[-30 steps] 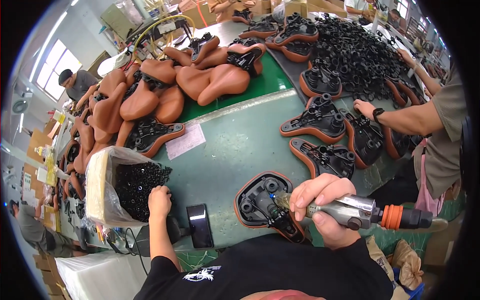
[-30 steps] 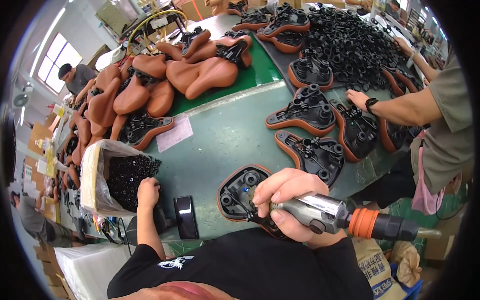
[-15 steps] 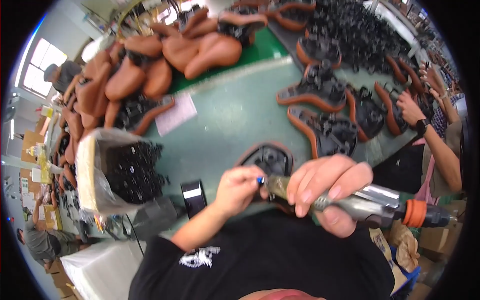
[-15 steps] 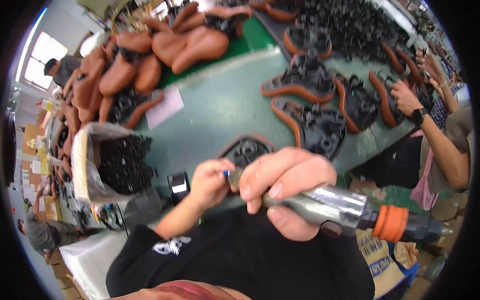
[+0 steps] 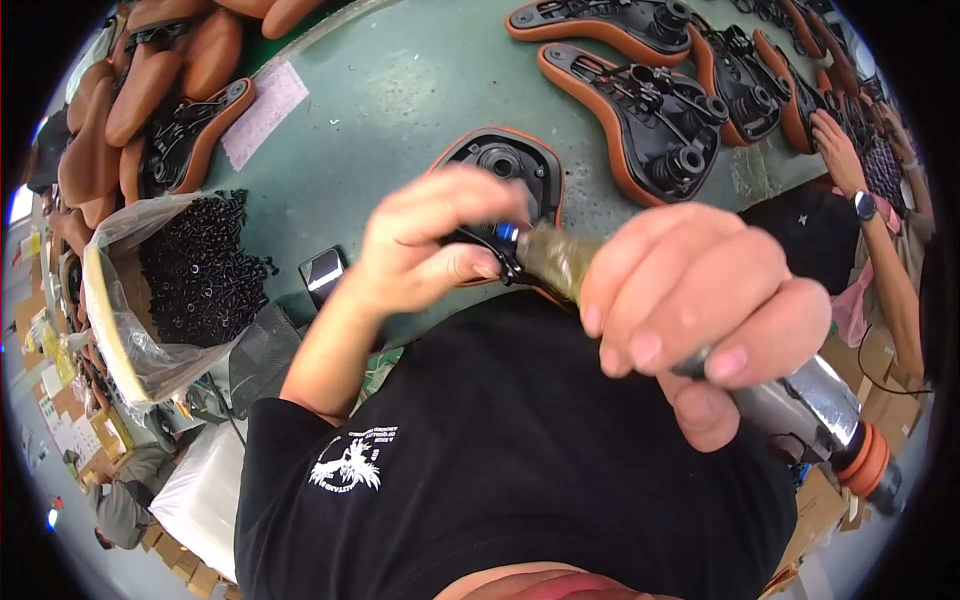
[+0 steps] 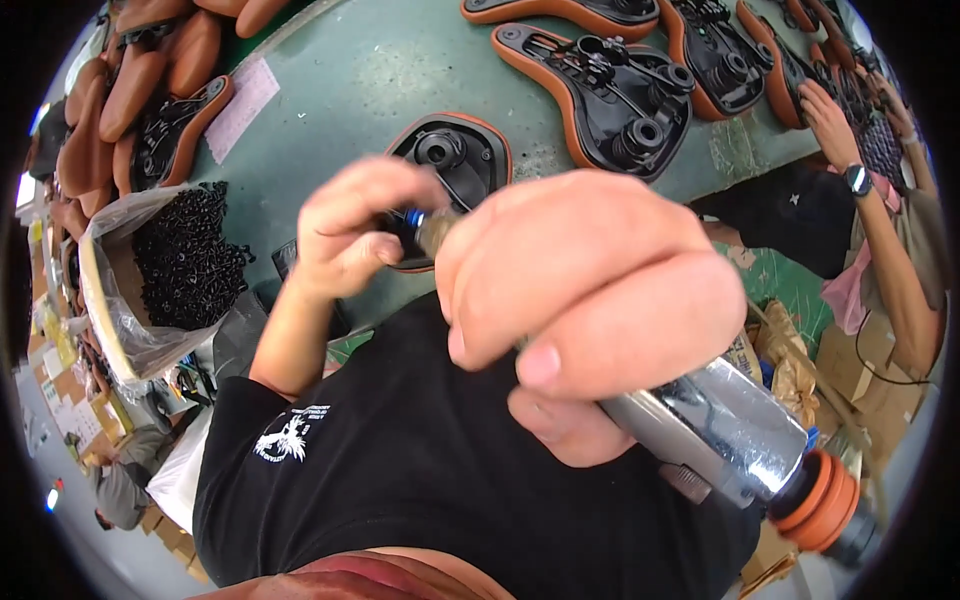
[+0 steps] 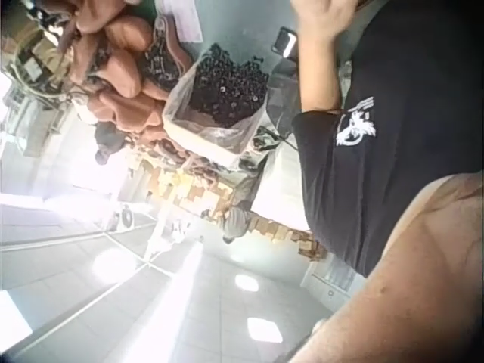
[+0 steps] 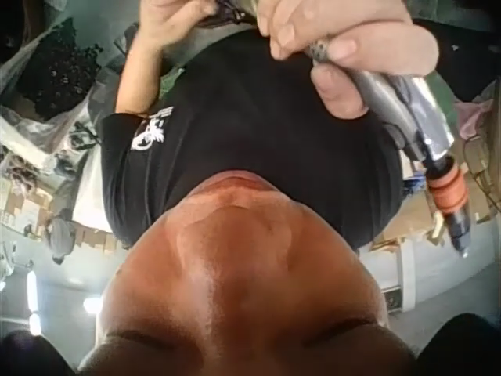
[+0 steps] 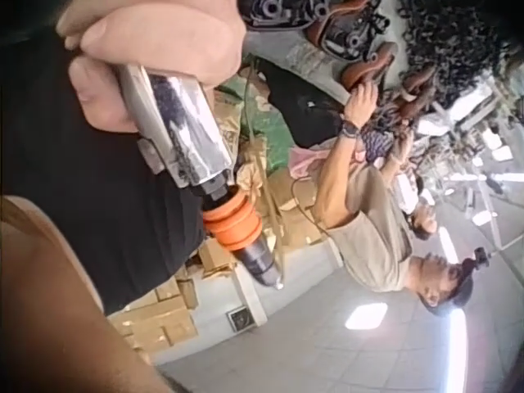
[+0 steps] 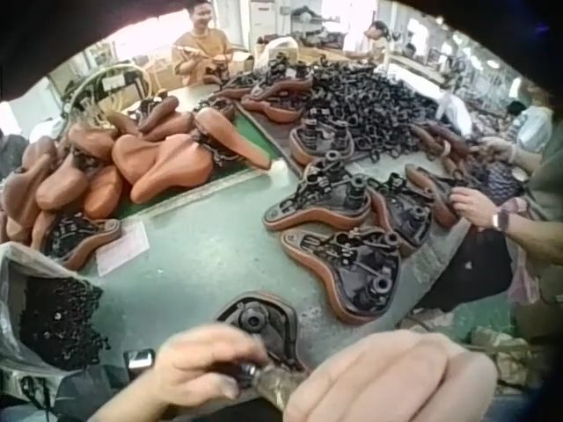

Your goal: Assembling bicycle saddles by attaching plastic base components using a pneumatic screwdriver on a factory production line.

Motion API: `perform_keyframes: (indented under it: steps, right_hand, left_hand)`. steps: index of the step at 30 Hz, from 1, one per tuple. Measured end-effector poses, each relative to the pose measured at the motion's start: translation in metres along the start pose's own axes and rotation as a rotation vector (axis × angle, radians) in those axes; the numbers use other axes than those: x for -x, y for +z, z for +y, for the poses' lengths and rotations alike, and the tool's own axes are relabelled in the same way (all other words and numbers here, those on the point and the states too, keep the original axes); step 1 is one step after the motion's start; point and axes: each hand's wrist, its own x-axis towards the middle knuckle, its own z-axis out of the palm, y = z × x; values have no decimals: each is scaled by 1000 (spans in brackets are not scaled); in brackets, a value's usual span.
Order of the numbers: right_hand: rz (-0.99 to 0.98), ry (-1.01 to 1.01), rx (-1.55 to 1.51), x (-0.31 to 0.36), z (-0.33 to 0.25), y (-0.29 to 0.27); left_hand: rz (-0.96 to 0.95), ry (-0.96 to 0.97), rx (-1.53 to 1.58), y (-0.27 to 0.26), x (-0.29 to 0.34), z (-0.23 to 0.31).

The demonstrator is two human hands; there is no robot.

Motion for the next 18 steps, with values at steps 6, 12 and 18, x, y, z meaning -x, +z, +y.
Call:
perform_keyframes:
  steps: [6,12,18]
  right_hand:
    - [115,181,236,1,1,-4]
    - [157,255,265,2,24,6]
    - [-47,365,446,-2,41,7]
  left_hand:
    - [-178,-186,-430,-32,-24,-54]
    - [-198,-159,6,-13,-21,-93]
    - [-90,-221,-15,-1,-9,-97]
